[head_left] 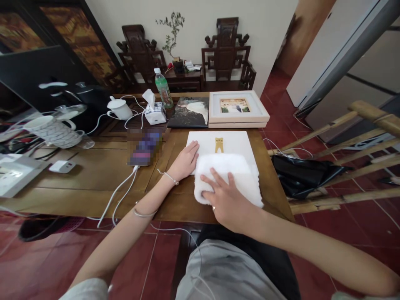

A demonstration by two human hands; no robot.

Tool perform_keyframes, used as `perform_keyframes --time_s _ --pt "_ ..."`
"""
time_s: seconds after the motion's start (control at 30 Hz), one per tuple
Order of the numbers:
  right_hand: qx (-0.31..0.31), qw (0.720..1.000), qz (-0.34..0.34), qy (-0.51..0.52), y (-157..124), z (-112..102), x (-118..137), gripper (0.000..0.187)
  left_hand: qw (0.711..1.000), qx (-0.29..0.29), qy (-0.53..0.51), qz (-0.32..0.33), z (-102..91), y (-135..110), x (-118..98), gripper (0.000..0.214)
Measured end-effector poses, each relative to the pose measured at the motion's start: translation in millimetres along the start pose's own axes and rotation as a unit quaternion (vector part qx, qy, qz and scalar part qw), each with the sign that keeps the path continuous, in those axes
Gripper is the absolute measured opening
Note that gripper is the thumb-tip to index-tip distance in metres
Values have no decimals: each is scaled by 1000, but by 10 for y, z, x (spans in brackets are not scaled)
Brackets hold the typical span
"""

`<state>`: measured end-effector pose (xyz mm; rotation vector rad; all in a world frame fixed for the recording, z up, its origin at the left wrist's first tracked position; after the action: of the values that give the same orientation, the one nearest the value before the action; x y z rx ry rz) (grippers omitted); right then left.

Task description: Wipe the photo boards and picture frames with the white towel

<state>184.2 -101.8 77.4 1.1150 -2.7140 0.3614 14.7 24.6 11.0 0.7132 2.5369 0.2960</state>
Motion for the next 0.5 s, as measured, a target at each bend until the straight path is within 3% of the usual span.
perform_keyframes --time_s 0.2,0.33,0.5 --pt "-19 999 4 39 179 -155 -196 48 1000 2 0 2 -18 3 -12 46" --pt "-31 998 45 34 548 -286 -547 51 1000 7 -15 -2 -14 1 -14 48" --pt "-97 991 88 -19 1051 -394 -863 54 997 -11 -71 -32 -32 12 -23 49"
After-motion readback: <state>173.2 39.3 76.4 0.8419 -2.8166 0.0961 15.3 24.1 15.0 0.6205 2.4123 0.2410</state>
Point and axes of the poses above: each hand's wrist, its own y-axis towards the middle knuckle, its own z-axis out of the palm, x = y × z, the point moved 3 cm from there along y, towards the middle knuckle, and after that the axes turned 1 degree about z, right-handed, at the moved point
